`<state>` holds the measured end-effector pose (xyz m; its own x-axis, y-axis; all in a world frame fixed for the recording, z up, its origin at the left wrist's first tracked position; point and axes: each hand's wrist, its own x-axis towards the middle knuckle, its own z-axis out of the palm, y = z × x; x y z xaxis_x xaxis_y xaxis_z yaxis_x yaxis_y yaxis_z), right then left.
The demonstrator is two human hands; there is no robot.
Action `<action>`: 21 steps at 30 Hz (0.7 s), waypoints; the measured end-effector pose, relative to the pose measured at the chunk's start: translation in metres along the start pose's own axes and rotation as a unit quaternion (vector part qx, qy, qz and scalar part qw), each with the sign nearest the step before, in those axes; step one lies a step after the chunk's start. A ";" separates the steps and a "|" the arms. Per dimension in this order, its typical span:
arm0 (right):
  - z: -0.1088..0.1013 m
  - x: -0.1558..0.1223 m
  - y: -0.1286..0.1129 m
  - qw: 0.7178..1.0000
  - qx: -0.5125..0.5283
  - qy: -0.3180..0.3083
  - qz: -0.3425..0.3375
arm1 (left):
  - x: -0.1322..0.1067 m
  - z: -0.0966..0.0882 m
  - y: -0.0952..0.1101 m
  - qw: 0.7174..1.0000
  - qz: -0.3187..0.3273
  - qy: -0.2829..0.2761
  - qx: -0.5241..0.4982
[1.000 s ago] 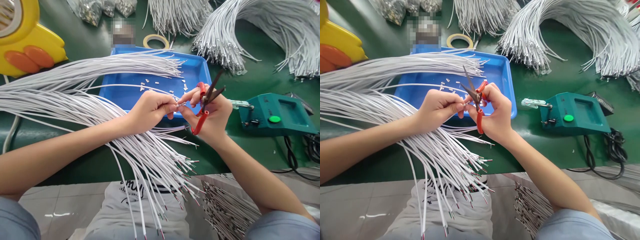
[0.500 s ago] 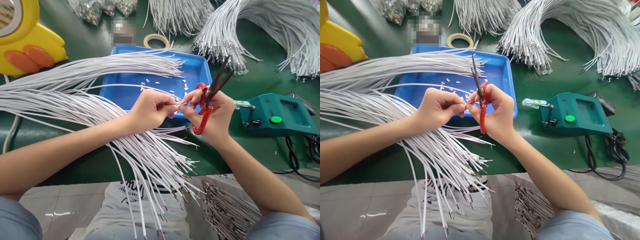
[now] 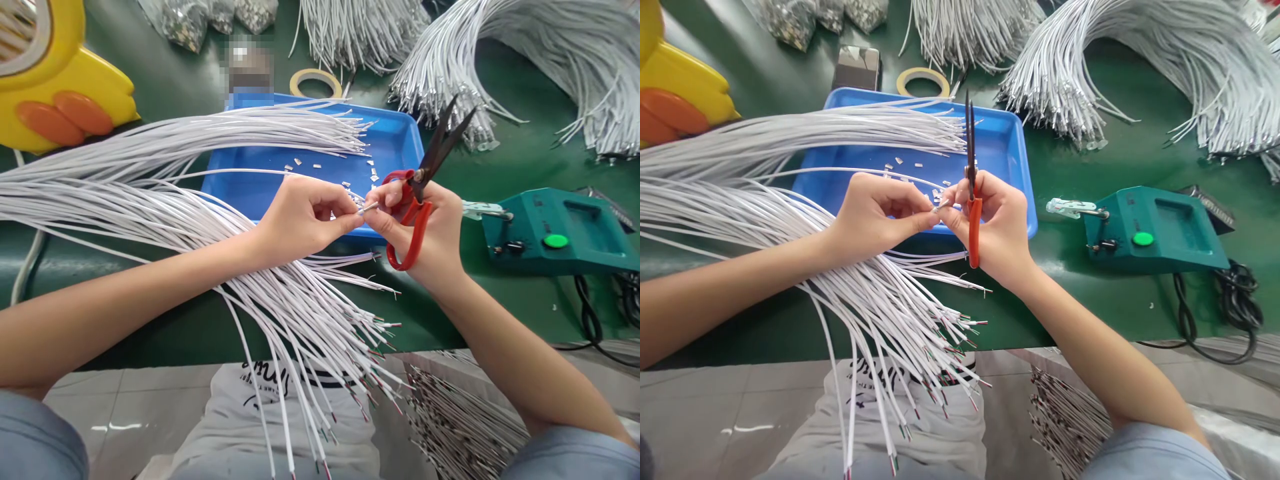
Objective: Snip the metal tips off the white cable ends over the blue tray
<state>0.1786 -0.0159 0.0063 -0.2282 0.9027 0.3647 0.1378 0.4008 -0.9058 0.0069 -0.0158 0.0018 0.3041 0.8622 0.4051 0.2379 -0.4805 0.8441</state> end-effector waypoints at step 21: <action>-0.006 0.004 0.001 0.999 -0.024 0.043 -0.014 | 0.003 -0.002 0.001 0.999 -0.016 -0.043 -0.026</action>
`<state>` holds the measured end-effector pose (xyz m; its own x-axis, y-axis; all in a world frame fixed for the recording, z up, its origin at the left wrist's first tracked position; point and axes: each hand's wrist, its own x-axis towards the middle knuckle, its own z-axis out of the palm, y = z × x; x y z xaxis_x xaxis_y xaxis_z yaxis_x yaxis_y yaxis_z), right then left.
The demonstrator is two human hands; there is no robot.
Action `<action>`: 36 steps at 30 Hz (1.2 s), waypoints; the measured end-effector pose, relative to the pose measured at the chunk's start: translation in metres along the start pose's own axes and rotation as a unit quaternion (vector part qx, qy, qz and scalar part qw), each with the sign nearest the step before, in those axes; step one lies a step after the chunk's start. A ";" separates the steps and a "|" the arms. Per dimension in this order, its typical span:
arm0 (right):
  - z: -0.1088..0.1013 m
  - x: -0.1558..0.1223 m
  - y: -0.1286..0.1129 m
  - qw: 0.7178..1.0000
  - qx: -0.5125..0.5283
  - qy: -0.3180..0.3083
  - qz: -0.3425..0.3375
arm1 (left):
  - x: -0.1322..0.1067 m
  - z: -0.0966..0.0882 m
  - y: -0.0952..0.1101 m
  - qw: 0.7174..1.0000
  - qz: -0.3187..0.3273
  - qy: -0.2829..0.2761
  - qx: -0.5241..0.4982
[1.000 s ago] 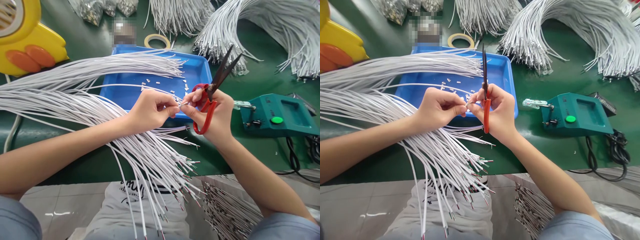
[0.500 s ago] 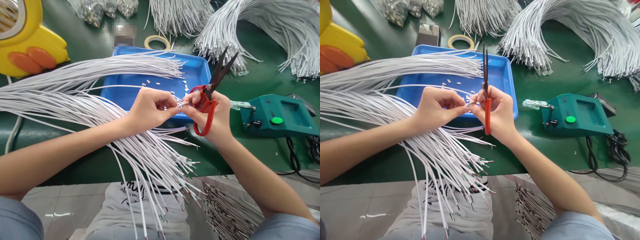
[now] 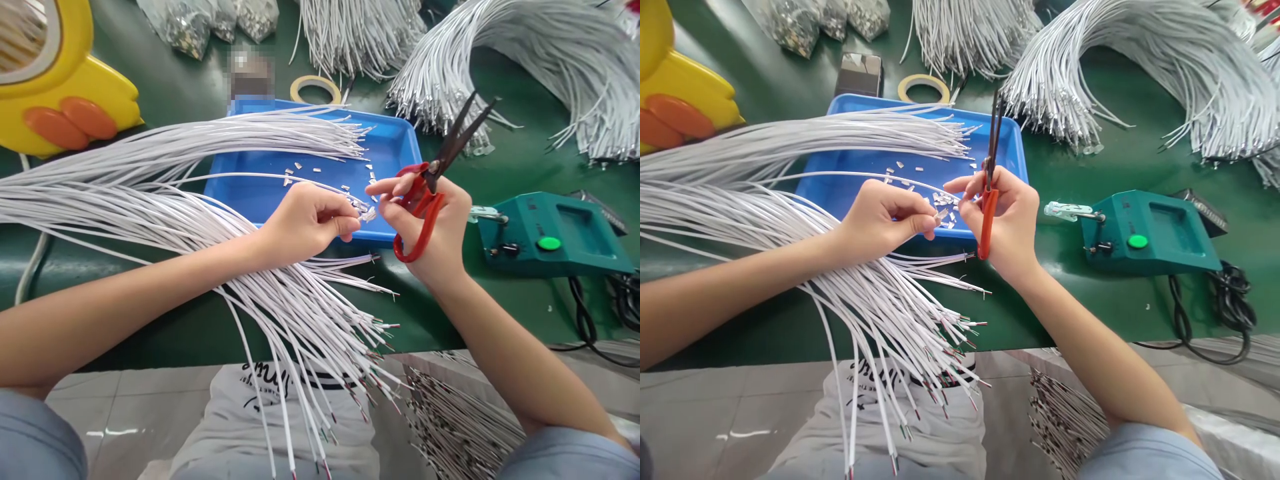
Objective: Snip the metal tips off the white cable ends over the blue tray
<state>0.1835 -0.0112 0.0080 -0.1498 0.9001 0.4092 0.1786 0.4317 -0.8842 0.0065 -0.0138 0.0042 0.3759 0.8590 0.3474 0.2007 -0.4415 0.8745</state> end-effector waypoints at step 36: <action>0.003 0.001 -0.002 0.999 -0.025 -0.024 -0.018 | 0.002 0.000 -0.001 0.999 -0.034 -0.006 -0.038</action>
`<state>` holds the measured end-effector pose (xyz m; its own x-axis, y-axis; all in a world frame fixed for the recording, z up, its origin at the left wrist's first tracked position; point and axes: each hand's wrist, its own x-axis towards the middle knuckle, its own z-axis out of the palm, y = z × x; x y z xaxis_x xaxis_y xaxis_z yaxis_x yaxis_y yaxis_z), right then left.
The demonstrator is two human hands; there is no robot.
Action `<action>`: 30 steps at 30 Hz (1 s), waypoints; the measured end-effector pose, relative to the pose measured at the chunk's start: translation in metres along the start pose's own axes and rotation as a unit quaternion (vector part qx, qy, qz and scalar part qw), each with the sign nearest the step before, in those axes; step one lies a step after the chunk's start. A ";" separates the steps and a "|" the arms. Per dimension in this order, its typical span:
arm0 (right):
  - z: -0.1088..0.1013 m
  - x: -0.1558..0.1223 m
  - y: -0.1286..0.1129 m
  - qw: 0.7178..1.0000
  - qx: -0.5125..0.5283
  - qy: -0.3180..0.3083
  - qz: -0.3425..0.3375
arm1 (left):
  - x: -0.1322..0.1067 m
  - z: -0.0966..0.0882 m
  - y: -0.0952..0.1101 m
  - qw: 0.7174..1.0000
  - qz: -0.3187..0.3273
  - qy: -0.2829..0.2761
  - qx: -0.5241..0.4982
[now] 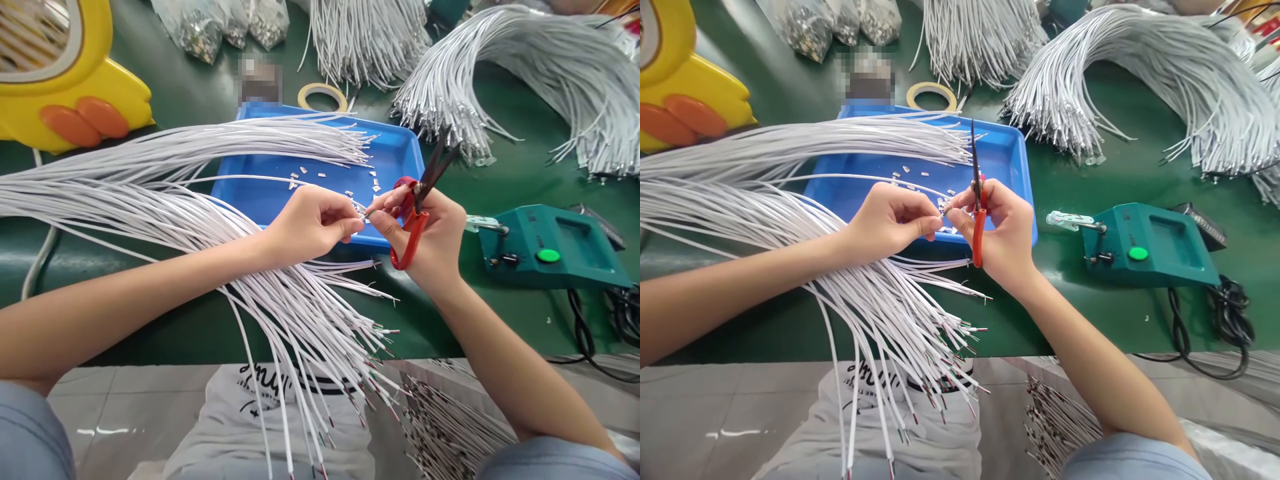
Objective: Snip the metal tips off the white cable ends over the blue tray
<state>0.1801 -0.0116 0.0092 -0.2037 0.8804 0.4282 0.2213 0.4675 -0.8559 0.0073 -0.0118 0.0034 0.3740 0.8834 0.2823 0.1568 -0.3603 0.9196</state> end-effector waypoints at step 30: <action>0.001 0.008 0.013 0.990 -0.089 0.085 0.063 | 0.002 -0.003 0.004 0.998 -0.041 -0.041 0.001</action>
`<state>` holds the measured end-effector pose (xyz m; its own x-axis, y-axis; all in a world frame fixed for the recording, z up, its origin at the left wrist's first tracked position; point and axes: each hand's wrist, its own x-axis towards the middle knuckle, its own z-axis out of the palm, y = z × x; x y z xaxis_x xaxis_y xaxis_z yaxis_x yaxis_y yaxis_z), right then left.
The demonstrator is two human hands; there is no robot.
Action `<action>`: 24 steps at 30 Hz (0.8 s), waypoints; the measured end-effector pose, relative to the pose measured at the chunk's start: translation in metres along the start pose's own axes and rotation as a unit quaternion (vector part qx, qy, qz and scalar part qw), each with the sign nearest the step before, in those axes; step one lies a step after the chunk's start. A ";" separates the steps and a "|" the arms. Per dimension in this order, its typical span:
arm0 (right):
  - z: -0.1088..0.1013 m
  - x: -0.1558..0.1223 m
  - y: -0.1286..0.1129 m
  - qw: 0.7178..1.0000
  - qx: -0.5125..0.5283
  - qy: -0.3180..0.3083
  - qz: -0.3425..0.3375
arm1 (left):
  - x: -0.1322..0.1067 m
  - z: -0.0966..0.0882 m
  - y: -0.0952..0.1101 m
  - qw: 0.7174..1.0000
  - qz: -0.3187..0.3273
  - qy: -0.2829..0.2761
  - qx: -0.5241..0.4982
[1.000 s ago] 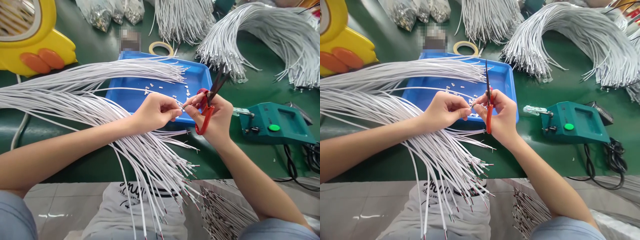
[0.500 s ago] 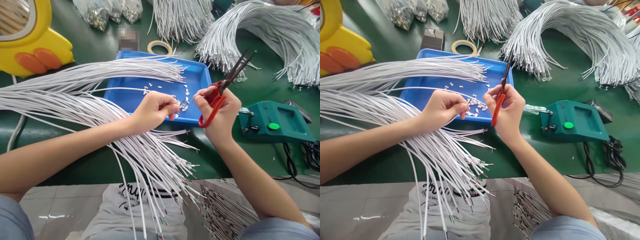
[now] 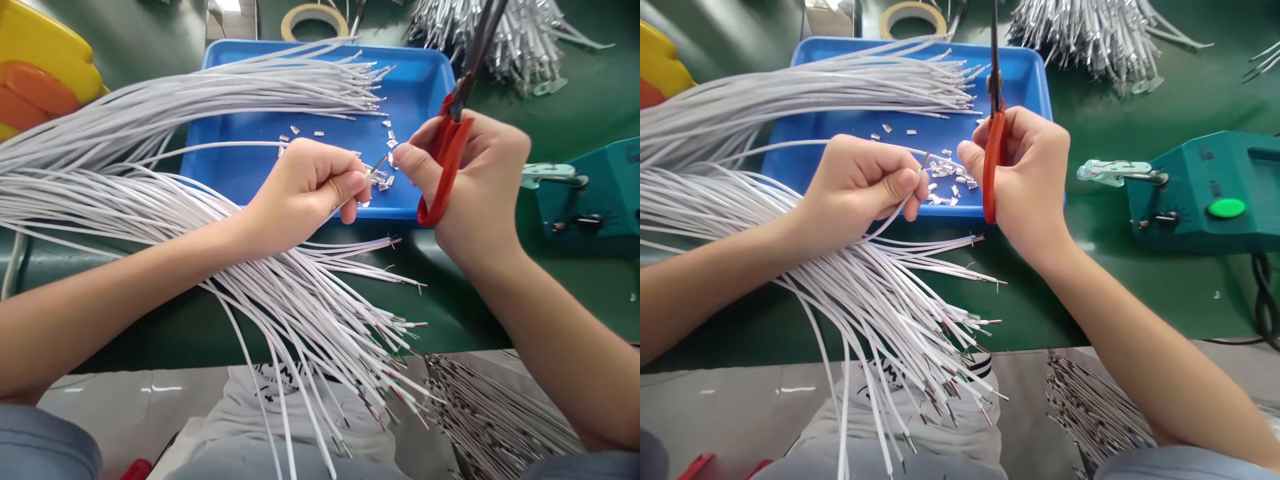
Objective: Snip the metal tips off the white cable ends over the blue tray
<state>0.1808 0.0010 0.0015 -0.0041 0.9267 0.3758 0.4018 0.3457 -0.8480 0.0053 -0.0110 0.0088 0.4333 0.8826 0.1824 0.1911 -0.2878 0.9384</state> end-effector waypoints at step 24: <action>-0.011 -0.004 -0.008 0.984 0.093 -0.110 -0.102 | 0.001 0.000 0.000 1.000 -0.017 -0.012 -0.010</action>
<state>0.1874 -0.0070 0.0106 -0.2741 0.8380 0.4718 0.1982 0.5293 -0.8249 0.0056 -0.0106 0.0089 0.4486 0.8821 0.1440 0.1880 -0.2506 0.9497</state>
